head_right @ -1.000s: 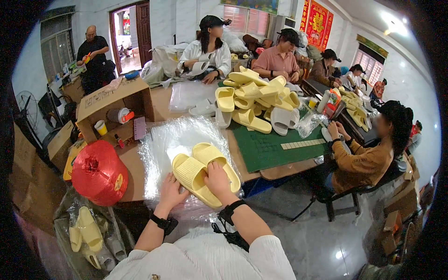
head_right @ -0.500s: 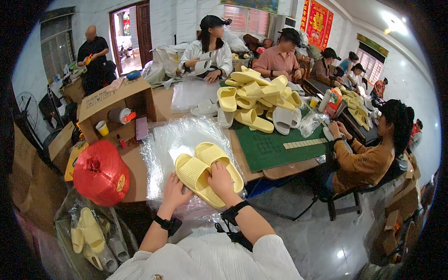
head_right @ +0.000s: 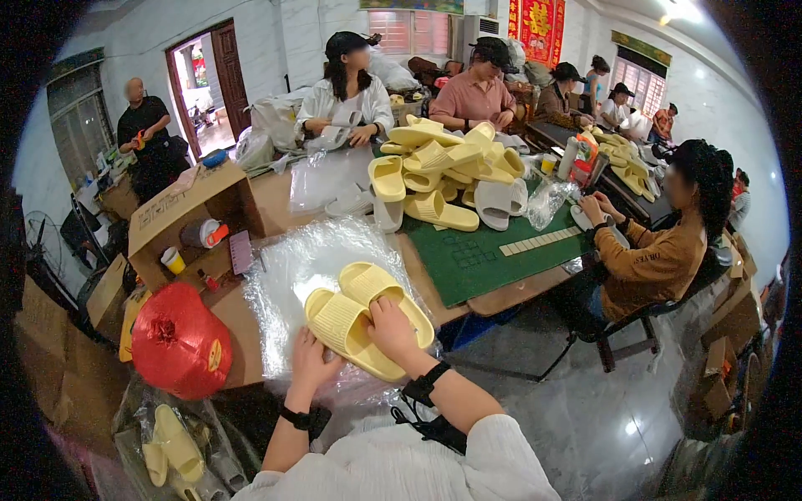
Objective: The recorder is putting pairs of slippers into plastic bags and placing them into a large collection bag in a factory setting.
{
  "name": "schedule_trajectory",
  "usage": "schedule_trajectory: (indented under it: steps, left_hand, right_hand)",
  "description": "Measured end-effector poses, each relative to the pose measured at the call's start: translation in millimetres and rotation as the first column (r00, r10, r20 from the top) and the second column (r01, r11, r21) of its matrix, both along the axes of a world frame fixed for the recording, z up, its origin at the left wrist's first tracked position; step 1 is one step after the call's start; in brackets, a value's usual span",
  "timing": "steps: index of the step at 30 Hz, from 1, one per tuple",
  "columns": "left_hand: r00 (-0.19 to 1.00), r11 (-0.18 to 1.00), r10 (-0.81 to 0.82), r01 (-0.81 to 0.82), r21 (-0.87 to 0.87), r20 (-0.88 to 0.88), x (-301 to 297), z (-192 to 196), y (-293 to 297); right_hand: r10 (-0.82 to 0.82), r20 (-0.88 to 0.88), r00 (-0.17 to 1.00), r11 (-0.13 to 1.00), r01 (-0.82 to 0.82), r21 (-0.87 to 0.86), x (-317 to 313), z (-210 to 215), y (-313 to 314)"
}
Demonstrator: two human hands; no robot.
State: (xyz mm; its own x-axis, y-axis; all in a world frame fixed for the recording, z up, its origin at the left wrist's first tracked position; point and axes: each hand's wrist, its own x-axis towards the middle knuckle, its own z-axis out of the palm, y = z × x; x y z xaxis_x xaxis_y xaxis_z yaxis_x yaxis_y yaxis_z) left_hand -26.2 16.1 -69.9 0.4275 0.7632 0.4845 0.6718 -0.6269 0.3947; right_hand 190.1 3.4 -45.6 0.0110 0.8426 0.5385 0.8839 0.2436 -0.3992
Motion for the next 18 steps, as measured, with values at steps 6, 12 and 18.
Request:
schedule_trajectory:
  steps: [6,12,18]
  left_hand:
    - [1.0,1.0,-0.002,0.002,-0.008,0.006,-2,-2,0]
    - [1.0,1.0,-0.002,0.001,-0.015,-0.02,-1,9,-2]
    - [1.0,0.996,-0.016,0.016,-0.083,-0.007,2,13,-3]
  right_hand:
    - [0.026,0.001,1.0,1.0,-0.026,0.015,-1,-1,0]
    - [0.031,-0.02,0.999,0.998,-0.03,0.048,-1,-1,1]
    - [0.028,-0.177,0.984,0.997,-0.015,0.074,7,5,-8]
